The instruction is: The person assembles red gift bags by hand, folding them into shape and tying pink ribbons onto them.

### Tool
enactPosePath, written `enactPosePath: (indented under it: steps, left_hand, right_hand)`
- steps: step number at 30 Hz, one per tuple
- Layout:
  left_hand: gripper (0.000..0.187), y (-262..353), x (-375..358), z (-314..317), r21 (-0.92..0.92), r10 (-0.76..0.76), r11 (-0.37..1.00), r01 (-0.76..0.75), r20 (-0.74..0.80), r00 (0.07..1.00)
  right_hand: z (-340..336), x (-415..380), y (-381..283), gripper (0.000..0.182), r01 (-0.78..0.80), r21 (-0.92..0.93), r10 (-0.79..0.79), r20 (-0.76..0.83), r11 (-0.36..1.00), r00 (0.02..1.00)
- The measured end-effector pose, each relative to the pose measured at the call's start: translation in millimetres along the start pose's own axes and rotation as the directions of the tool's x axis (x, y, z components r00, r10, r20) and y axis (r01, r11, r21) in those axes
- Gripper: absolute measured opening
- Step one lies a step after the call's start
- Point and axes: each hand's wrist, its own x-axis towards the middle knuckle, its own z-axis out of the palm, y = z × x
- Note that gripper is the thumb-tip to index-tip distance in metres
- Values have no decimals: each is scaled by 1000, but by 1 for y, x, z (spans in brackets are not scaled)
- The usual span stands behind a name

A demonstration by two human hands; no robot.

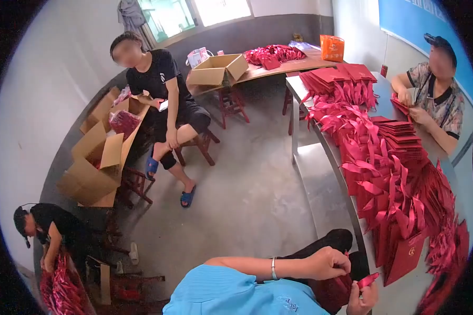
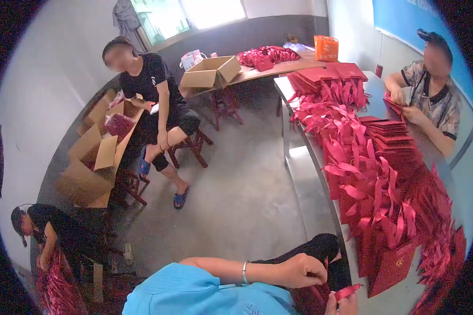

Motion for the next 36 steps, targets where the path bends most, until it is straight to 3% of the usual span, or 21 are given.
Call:
enactPosePath:
  steps: [1,4,8,10,13,15,17,19,23,25,27,32,34,36]
  left_hand:
    - [7,1,0,-1,98,111,989,-107,-30,993]
    - [6,-4,0,5,180,200,966,-188,-52,978]
    - [7,-13,-6,9,229,202,956,-183,-62,977]
    - [9,-17,-8,9,199,20,980,-16,-17,1000]
    - [8,-16,-9,7,257,37,966,-35,-4,999]
    - [4,-13,-9,5,383,156,913,-139,-15,988]
    - [7,-19,-3,-1,544,324,774,-324,99,941]
    - [6,-27,-1,-2,528,388,758,-382,105,915]
    - [6,-30,-8,-1,580,325,738,-345,143,935]
    - [5,-24,-7,-2,594,323,737,-322,108,940]
    - [8,-24,-7,1,535,394,782,-321,-26,919]
    - [8,-35,-8,2,601,339,761,-245,-47,939]
    - [8,-37,-10,5,586,362,774,-241,-97,927]
    - [9,-39,-11,5,590,352,771,-239,-83,932]
  right_hand:
    - [0,0,0,29,18,-48,-17,17,999,1000]
    - [2,-2,4,30,55,-95,-52,28,994,998]
    - [7,-8,8,28,48,-196,-37,55,979,998]
    - [7,-9,9,28,92,-209,-82,57,974,995]
    - [14,-4,10,28,192,-219,-203,-30,957,979]
    - [23,-15,33,25,171,-290,-179,-2,942,984]
    - [33,-26,45,20,163,-179,-164,9,970,986]
    - [30,-35,46,25,69,-185,-43,139,980,989]
    - [33,-31,40,24,-23,-198,52,144,980,988]
    - [36,-32,40,23,-19,-155,36,110,988,993]
    - [36,-33,41,21,-30,-162,51,125,986,991]
    - [36,-29,37,18,-16,-157,35,119,987,992]
    - [27,-29,31,15,-1,-325,68,197,946,978]
    - [35,-34,34,15,-44,-268,91,166,962,982]
